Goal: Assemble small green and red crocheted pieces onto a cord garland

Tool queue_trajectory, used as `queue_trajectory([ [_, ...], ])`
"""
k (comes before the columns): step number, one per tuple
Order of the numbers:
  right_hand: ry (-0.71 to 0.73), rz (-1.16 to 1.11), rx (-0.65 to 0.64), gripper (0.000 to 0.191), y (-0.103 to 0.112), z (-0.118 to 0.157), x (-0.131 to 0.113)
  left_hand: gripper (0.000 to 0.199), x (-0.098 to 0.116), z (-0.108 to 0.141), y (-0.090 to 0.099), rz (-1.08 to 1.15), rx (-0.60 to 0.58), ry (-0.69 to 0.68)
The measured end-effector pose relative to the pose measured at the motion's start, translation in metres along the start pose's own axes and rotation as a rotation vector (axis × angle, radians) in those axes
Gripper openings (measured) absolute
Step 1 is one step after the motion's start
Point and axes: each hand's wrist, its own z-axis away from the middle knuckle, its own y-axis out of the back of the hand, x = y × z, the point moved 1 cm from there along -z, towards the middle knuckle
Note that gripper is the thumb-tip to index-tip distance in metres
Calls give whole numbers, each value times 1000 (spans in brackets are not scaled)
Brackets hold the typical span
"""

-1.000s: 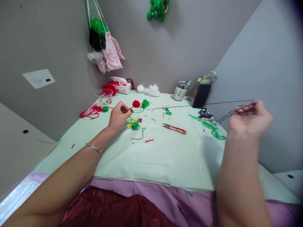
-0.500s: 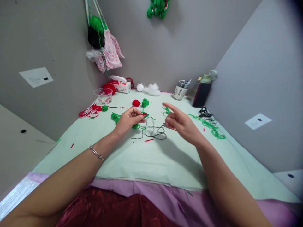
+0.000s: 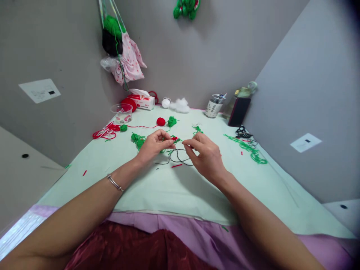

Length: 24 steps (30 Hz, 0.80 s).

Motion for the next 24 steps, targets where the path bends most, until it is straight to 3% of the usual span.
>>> queue_trajectory([
  [13, -3, 12, -64, 19, -5, 1, -1, 22, 2, 3, -3, -61, -4, -11],
  [18, -121, -72, -108, 17, -9, 2, -2, 16, 2, 10, -11, -304, 59, -221],
  [24, -491, -564, -212, 10, -11, -2, 3, 7, 0, 16, -11, -548, 104, -543],
])
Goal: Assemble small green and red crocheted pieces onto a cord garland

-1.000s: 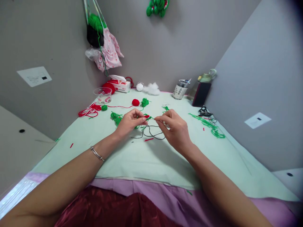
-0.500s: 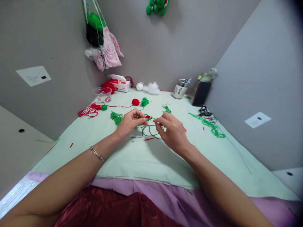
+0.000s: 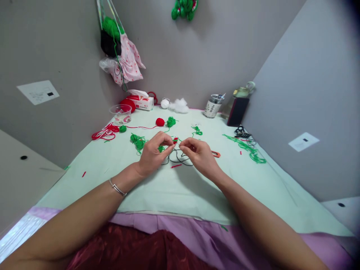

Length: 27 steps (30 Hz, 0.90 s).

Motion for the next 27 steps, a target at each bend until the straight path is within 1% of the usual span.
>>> queue_trajectory([
  [2, -38, -149, -26, 12, 1, -2, 1, 6, -2, 1, 0, -16, 45, -69],
  [5, -65, -311, -40, 16, 0, -2, 0, 19, -2, 1, -1, -20, 85, -171],
  [7, -79, -377, -37, 19, -1, -2, -1, 24, -1, 1, -1, -48, 63, -237],
  [9, -87, -414, -38, 20, -1, -1, -2, 25, 3, 1, -2, -87, 42, -331],
  [11, -91, -443, -67, 21, 0, -1, -3, 25, 5, 1, -1, -114, 42, -409],
  [16, -117, -594, -203, 31, 5, -1, -2, 26, 2, 1, 4, -163, 45, -454],
  [18, -136, -605, -215, 36, 7, -1, -3, 24, 0, 1, 5, -189, 37, -462],
  [20, -145, -554, -213, 35, 7, 0, -3, 22, -1, 2, 5, -200, 25, -470],
  [22, -137, -508, -202, 31, 6, 0, -3, 19, 1, 2, 4, -187, 7, -449],
  [24, -119, -493, -166, 27, 5, 1, -3, 14, 2, 1, 3, -131, 7, -353],
  [25, -108, -485, -138, 26, 4, 1, -3, 11, 3, -1, 3, -71, 21, -266],
  [27, -85, -459, -73, 24, 3, 0, -3, 4, 3, -4, 3, 106, 71, -36],
])
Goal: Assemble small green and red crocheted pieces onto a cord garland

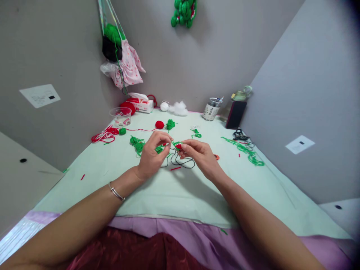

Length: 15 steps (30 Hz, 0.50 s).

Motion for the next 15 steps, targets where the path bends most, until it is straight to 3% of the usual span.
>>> queue_trajectory([
  [2, 29, 33, 55, 21, -1, 0, 0, 7, 0, -3, 0, 184, 33, 254],
  [5, 56, 65, 109, 19, -3, -1, 1, 17, 0, -4, -4, 364, -49, 505],
  [9, 76, 84, 110, 16, -6, -1, 6, 21, 3, -2, -11, 494, -169, 591],
  [13, 85, 154, 66, 14, -7, 0, 10, 18, 1, 0, -13, 547, -158, 628],
  [15, 150, 272, 104, 14, -6, 2, 9, 18, 0, -1, -12, 535, -145, 644],
])
